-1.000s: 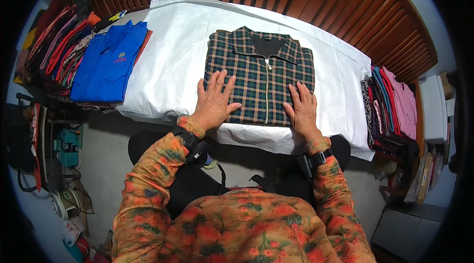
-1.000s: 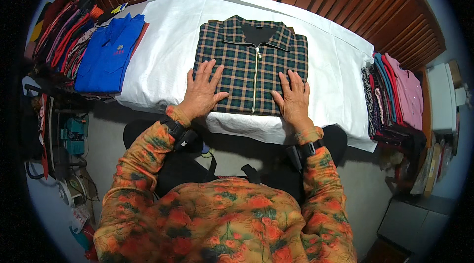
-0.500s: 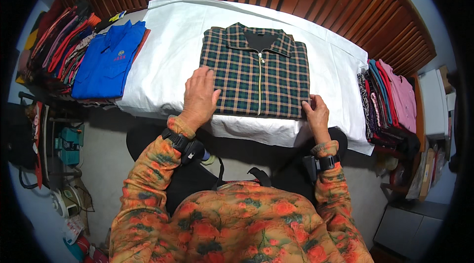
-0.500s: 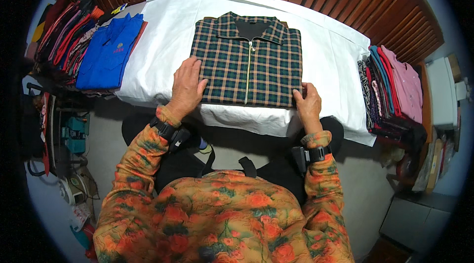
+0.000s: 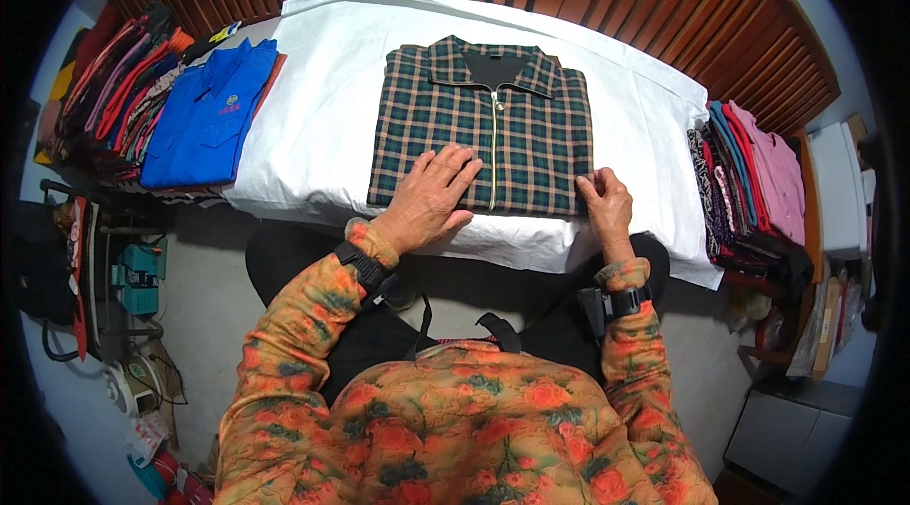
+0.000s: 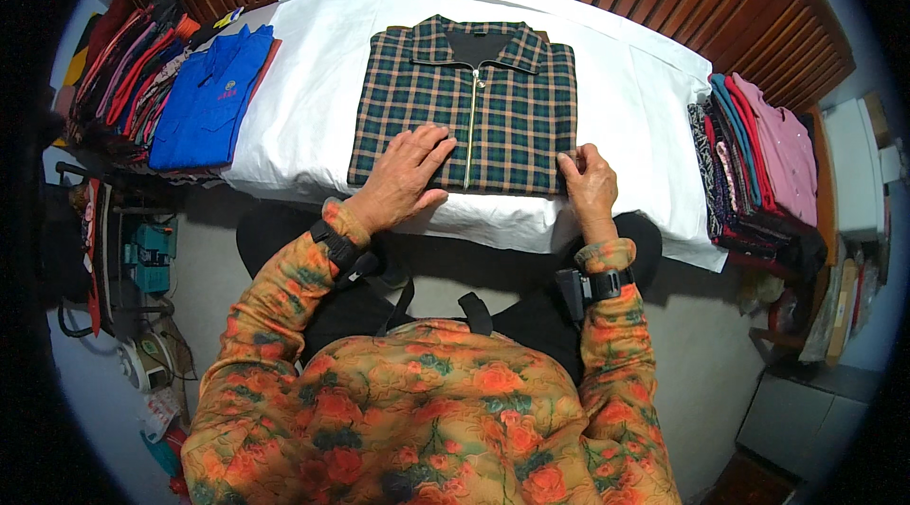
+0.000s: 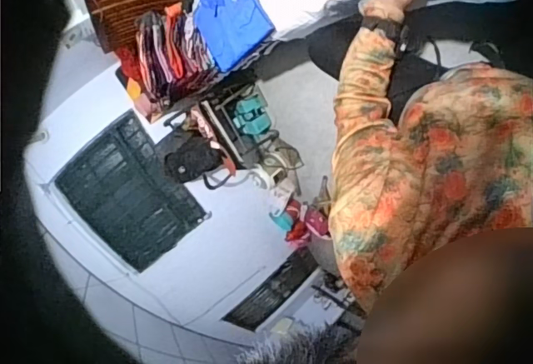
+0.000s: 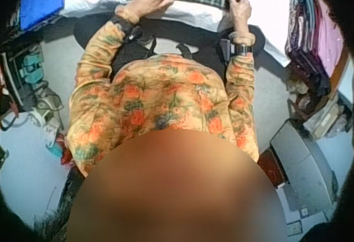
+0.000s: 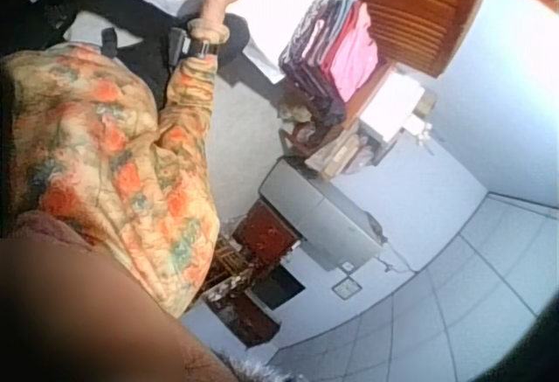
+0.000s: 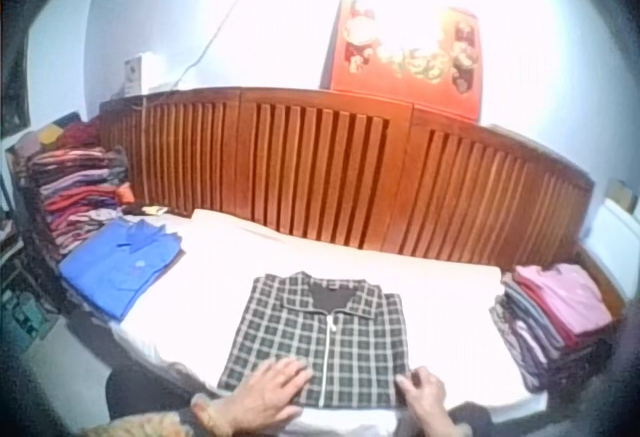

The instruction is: The person folds a plaid long-sleeve shirt on a white-covered surface. They smooth the fabric, fold each side inward, fold the sleeves, and then fold the shirt in half to create a compact rectangle.

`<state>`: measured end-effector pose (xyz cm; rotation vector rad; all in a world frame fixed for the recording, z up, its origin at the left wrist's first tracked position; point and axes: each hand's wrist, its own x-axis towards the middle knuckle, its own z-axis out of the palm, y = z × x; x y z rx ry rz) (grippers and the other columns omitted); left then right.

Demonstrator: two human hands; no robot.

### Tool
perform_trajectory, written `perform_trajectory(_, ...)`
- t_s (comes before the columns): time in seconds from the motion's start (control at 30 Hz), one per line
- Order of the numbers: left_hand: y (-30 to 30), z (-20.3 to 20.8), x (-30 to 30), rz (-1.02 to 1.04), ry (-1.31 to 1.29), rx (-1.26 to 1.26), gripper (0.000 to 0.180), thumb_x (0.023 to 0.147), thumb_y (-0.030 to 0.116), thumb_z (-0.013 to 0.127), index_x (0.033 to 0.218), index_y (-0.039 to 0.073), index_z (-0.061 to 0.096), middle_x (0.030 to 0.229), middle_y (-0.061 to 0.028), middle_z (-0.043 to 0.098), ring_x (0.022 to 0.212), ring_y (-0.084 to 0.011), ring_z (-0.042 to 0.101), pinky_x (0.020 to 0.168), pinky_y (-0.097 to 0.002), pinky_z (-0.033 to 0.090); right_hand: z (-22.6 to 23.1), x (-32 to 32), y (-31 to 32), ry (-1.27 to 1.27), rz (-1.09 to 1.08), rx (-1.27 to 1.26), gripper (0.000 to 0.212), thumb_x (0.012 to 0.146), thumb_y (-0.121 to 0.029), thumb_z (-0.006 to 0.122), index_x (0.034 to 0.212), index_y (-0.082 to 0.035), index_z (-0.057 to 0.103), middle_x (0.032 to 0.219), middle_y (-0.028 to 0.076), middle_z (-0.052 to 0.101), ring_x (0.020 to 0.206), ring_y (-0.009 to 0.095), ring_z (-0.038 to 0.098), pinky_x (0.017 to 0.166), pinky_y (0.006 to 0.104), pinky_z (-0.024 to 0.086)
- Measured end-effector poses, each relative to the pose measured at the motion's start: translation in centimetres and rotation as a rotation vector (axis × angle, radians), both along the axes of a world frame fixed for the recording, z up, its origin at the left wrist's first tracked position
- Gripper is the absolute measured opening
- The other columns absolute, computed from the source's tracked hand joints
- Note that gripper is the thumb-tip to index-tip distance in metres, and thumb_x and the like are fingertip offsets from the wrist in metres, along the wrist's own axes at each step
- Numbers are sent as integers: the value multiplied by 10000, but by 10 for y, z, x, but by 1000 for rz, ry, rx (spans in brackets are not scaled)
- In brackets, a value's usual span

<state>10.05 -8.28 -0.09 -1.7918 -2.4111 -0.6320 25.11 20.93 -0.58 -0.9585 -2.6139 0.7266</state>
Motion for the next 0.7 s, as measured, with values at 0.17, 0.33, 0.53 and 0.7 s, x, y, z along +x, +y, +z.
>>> perform_trajectory(0.17,6,-5,-1,-14,17,-84,753,845,267,749,1486,60,412,1476,-166,426,1399,-365,375,1156,-502,296,-3,-1,-9,376,121,217,129,886,-145,710,945,-44,654,909,107,686,765,266,681,700,352,539)
perform_trajectory(0.33,13,-8,-2,-9,75,-108,736,851,291,745,1475,93,408,1444,-157,445,1368,-366,386,1120,-545,311,-7,-1,4,395,95,-202,158,903,-152,697,977,-21,649,820,89,669,729,187,635,705,313,524)
perform_trajectory(0.53,14,-6,0,8,85,-111,756,834,279,753,1487,113,411,1437,-145,450,1345,-349,409,1086,-516,330,-13,0,16,210,134,-525,261,866,-237,730,928,-1,639,777,85,669,691,156,609,672,314,502)
perform_trajectory(0.7,15,-6,0,4,63,-99,778,832,339,759,1499,146,408,1449,-140,439,1347,-346,405,1071,-529,328,-15,2,24,163,190,-409,261,853,-219,729,1014,-22,670,834,67,691,722,132,609,685,298,507)
